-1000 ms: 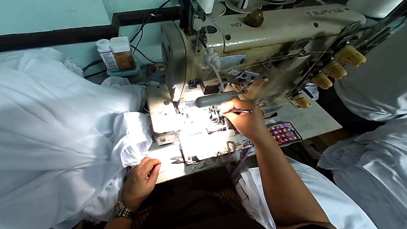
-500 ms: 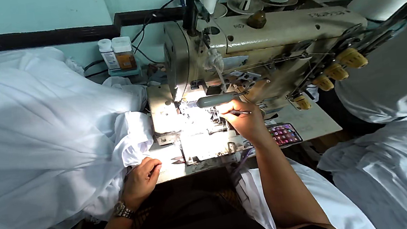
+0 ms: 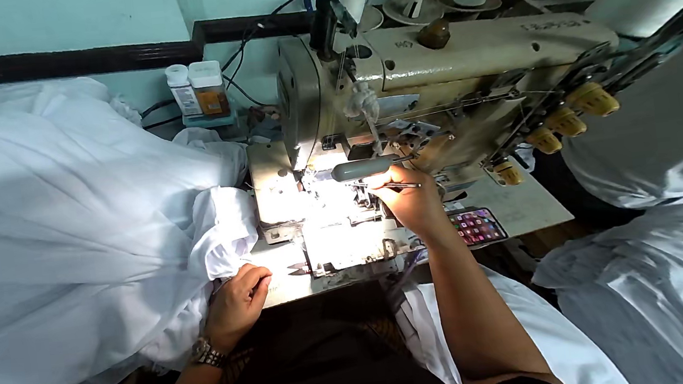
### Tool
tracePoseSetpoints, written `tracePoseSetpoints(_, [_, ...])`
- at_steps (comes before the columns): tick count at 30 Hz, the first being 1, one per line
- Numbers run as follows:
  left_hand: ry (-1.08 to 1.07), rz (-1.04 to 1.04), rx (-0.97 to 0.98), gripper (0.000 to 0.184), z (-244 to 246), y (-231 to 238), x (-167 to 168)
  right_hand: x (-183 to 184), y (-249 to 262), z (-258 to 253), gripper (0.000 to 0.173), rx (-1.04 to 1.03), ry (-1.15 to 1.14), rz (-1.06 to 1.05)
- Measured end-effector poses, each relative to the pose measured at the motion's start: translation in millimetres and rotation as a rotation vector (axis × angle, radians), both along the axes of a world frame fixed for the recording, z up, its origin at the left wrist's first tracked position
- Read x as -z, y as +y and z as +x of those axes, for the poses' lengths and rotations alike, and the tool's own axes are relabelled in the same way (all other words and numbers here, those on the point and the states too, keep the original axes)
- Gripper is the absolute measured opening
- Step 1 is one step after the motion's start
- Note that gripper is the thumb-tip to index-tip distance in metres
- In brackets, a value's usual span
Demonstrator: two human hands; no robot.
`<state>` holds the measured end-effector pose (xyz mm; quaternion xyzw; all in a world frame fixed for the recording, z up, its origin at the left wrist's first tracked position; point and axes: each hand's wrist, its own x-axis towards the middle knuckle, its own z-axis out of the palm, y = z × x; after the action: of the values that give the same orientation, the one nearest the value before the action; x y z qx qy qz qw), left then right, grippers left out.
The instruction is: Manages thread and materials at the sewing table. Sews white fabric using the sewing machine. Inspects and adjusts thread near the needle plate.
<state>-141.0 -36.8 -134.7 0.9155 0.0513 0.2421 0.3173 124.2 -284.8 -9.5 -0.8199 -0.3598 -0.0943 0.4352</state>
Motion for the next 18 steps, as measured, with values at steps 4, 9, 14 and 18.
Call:
tracePoseSetpoints(4, [0.000, 0.003, -0.005, 0.026, -0.1, -0.1, 1.0, -2.2, -5.3, -2.0, 0.009, -0.012, 0.022, 0.029])
tracePoseSetpoints(9, [-0.007, 0.009, -0.003, 0.026, 0.3, -0.3, 1.6, -1.9, -8.7, -0.8, 0.010, -0.020, 0.027, 0.042])
tracePoseSetpoints(14, [-0.008, 0.002, -0.005, 0.026, -0.2, -0.2, 1.2, -1.5, -8.4, -1.2, 0.012, -0.016, 0.021, 0.053])
tracePoseSetpoints(18, [-0.003, 0.008, -0.008, 0.026, 0.4, -0.2, 1.0, -1.8, -9.6, -1.5, 0.013, -0.013, 0.023, 0.058])
